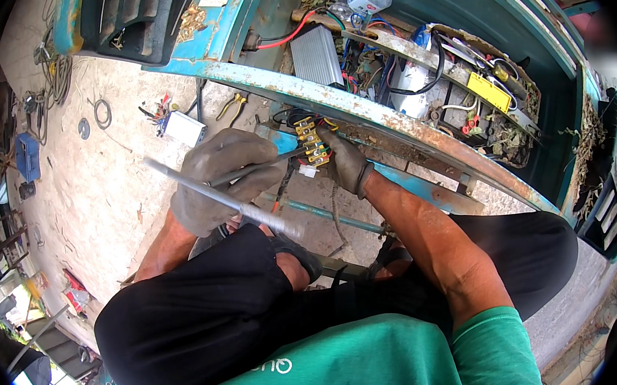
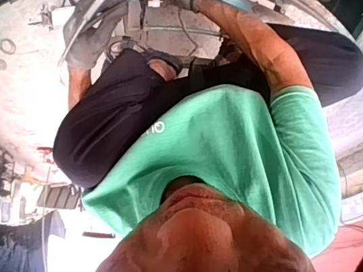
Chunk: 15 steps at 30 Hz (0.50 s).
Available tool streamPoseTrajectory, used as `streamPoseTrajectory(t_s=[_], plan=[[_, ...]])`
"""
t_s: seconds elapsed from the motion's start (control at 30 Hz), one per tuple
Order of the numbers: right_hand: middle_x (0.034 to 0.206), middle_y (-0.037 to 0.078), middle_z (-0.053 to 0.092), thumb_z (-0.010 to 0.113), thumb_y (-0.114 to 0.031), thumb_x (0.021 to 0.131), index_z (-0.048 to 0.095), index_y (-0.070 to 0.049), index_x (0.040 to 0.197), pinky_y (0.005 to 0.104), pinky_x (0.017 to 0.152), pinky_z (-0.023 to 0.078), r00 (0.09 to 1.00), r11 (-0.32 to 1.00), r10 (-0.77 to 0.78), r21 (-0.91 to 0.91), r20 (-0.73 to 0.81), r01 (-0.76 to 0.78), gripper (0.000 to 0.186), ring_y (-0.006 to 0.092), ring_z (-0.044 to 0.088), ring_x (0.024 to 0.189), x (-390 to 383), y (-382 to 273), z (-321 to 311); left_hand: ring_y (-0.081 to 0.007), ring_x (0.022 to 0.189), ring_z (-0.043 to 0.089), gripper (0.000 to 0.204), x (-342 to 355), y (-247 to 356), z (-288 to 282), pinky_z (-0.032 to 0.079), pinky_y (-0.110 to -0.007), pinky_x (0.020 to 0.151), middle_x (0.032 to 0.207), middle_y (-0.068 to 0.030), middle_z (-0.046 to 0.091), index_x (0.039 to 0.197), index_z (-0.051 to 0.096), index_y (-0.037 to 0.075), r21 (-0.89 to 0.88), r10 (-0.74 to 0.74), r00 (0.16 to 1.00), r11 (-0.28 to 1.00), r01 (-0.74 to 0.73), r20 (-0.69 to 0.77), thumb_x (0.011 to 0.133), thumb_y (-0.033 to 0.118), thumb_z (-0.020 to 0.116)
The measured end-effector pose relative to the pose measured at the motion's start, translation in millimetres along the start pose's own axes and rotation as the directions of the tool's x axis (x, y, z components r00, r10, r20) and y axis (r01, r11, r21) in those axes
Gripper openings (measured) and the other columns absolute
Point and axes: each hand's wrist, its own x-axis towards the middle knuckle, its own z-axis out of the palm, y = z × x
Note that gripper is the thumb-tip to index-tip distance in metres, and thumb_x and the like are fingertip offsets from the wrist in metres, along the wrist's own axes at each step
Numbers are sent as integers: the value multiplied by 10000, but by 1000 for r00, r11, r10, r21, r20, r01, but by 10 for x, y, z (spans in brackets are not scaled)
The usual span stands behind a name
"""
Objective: The person works on the electrical wiring of a teal three-wheeled vehicle, using a yellow multimeter to test connections and a screwdriver to adjust terminals on a yellow component.
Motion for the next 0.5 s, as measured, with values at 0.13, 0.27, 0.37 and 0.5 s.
streamPoseTrajectory(t_s=[0.13, 0.27, 0.37, 0.5], plan=[[1167, 92, 709, 525, -408, 1068, 603, -48, 1322, 372, 912, 615, 1000, 1000, -3, -3, 16, 3, 448, 199, 730, 986, 68, 48, -61, -246, 919, 703, 296, 19, -25, -3, 561, -340, 776, 1085, -153, 714, 1138, 733, -3, -123, 46, 998, 992, -39, 50, 849, -23, 673], [1180, 85, 705, 516, -418, 1070, 598, -59, 1332, 374, 919, 613, 1000, 1000, 14, -17, 2, -14, 452, 193, 725, 1007, -7, -4, -15, -220, 880, 706, 260, -17, 10, -22, 556, -313, 742, 1048, -136, 723, 1126, 750, 9, -118, -56, 996, 991, 64, 66, 870, 5, 704], [1197, 65, 698, 502, -420, 1074, 591, -81, 1344, 386, 934, 608, 999, 999, 35, -34, -10, -35, 443, 183, 715, 1036, -96, -75, 62, -232, 831, 699, 182, -42, -7, 50, 551, -330, 708, 962, -131, 725, 1024, 772, 23, 32, 12, 999, 999, -11, -32, 847, 60, 752], [1206, 44, 693, 496, -424, 1076, 589, -100, 1348, 395, 946, 601, 999, 999, 39, -35, 9, -39, 433, 173, 707, 1049, -52, -44, 46, -257, 795, 677, 123, 20, -32, 24, 532, -367, 662, 892, -126, 706, 920, 759, 17, 79, 191, 981, 979, -189, -31, 843, 112, 751]])
